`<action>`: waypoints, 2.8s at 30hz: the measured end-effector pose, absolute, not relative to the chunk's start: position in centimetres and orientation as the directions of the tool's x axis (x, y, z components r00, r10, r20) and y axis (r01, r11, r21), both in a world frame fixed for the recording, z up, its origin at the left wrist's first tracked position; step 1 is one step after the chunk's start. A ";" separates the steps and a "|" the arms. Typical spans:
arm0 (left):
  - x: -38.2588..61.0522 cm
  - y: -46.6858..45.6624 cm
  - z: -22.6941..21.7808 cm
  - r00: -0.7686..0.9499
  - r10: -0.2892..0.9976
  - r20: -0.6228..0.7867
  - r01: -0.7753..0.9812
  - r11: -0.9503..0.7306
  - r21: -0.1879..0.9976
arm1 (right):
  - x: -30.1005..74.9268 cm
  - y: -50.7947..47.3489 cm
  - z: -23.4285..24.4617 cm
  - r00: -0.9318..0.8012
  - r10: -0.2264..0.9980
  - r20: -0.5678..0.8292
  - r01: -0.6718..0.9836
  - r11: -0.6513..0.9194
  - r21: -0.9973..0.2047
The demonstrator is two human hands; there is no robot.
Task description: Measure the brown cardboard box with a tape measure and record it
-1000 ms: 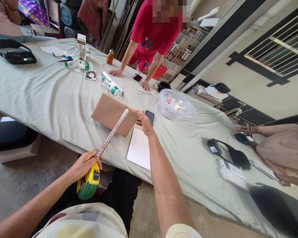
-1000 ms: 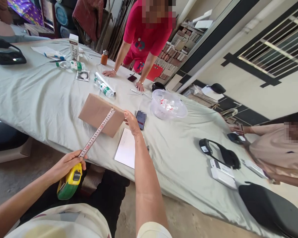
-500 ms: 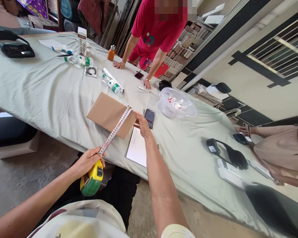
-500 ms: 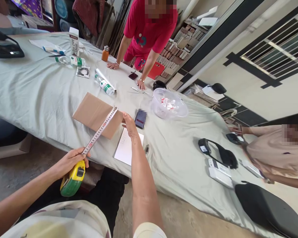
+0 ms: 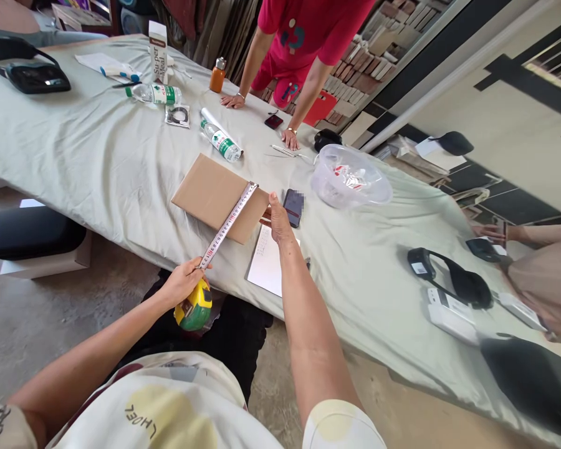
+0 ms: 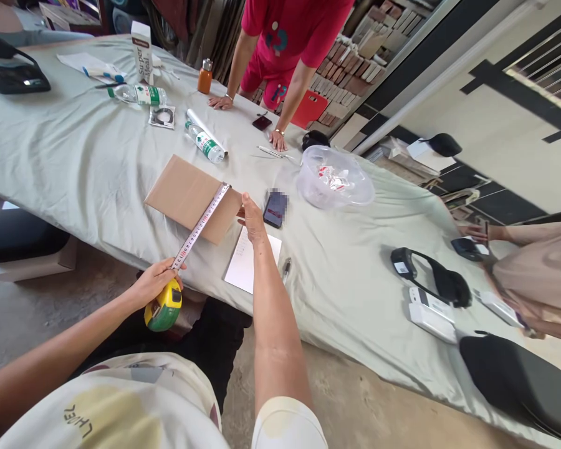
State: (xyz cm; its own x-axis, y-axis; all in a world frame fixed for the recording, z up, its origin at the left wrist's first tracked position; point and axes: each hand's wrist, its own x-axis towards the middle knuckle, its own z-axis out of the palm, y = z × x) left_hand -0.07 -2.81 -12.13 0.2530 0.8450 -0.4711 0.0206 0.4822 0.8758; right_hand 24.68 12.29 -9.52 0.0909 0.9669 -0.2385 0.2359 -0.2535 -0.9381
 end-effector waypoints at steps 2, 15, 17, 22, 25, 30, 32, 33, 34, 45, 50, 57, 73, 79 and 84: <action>-0.1 -2.8 -12.3 0.230 0.861 -0.455 0.048 0.457 0.888 | 24.7 12.3 -9.6 0.089 0.969 -0.233 0.220 -0.247 -0.944; -0.7 -3.0 -12.6 0.271 0.885 -0.378 0.073 0.373 0.925 | 24.4 12.2 -9.4 0.126 0.971 -0.203 0.276 -0.231 -0.933; -1.1 -3.1 -12.4 0.300 0.887 -0.351 0.028 0.360 0.933 | 24.5 12.2 -9.0 0.126 0.982 -0.140 0.304 -0.172 -0.937; -2.5 -3.1 -11.4 0.329 0.886 -0.326 -0.095 0.374 0.922 | 24.9 11.7 -8.2 0.068 0.977 0.200 0.445 0.150 -0.883; -3.2 -2.9 -11.0 0.308 0.893 -0.329 -0.118 0.379 0.918 | 25.1 11.1 -8.4 0.003 0.984 0.181 0.482 0.157 -0.862; -3.7 -2.4 -10.8 0.291 0.894 -0.340 -0.093 0.380 0.920 | 26.7 9.2 -9.8 0.200 0.964 0.173 0.406 0.080 -0.911; -4.0 -2.1 -10.7 0.286 0.898 -0.334 -0.110 0.377 0.920 | 28.5 7.7 -10.5 0.287 0.941 0.181 0.456 0.032 -0.889; -4.2 -1.9 -10.6 0.279 0.900 -0.335 -0.124 0.380 0.917 | 29.7 6.7 -10.9 0.329 0.926 0.183 0.505 -0.009 -0.863; -4.4 -1.7 -10.5 0.271 0.902 -0.336 -0.141 0.383 0.913 | 31.0 5.5 -11.4 0.371 0.909 0.188 0.560 -0.058 -0.826; -3.4 5.4 -12.0 0.267 0.958 -0.104 -0.599 0.250 0.761 | 38.3 -5.5 -18.0 0.282 0.939 0.195 0.933 -0.221 -0.284; -1.7 7.2 -14.0 0.275 0.957 -0.089 -0.703 0.264 0.660 | 38.9 -5.6 -18.2 0.240 0.947 0.212 0.966 -0.211 -0.148; -1.8 7.1 -14.6 0.310 0.946 -0.089 -0.700 0.291 0.652 | 39.8 -6.3 -17.3 0.440 0.795 0.417 0.874 -0.274 -0.401; -1.1 7.0 -14.0 0.331 0.940 -0.086 -0.640 0.291 0.711 | 24.8 -2.3 -17.7 0.486 0.835 0.258 0.386 0.060 -0.921; -1.1 7.2 -14.1 0.321 0.942 -0.100 -0.632 0.292 0.718 | 24.6 -2.4 -18.5 0.495 0.829 0.262 0.460 0.006 -0.888; -1.0 7.1 -14.0 0.320 0.942 -0.100 -0.625 0.289 0.725 | 24.4 -2.1 -19.0 0.533 0.812 0.237 0.380 0.020 -0.925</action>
State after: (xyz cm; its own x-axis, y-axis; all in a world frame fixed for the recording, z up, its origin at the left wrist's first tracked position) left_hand -1.03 7.12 -13.98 0.3200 0.9421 -0.0998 -0.6252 0.2892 0.7249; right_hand 24.35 -2.06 -19.01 0.5328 0.8125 0.2368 0.3798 0.0204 -0.9248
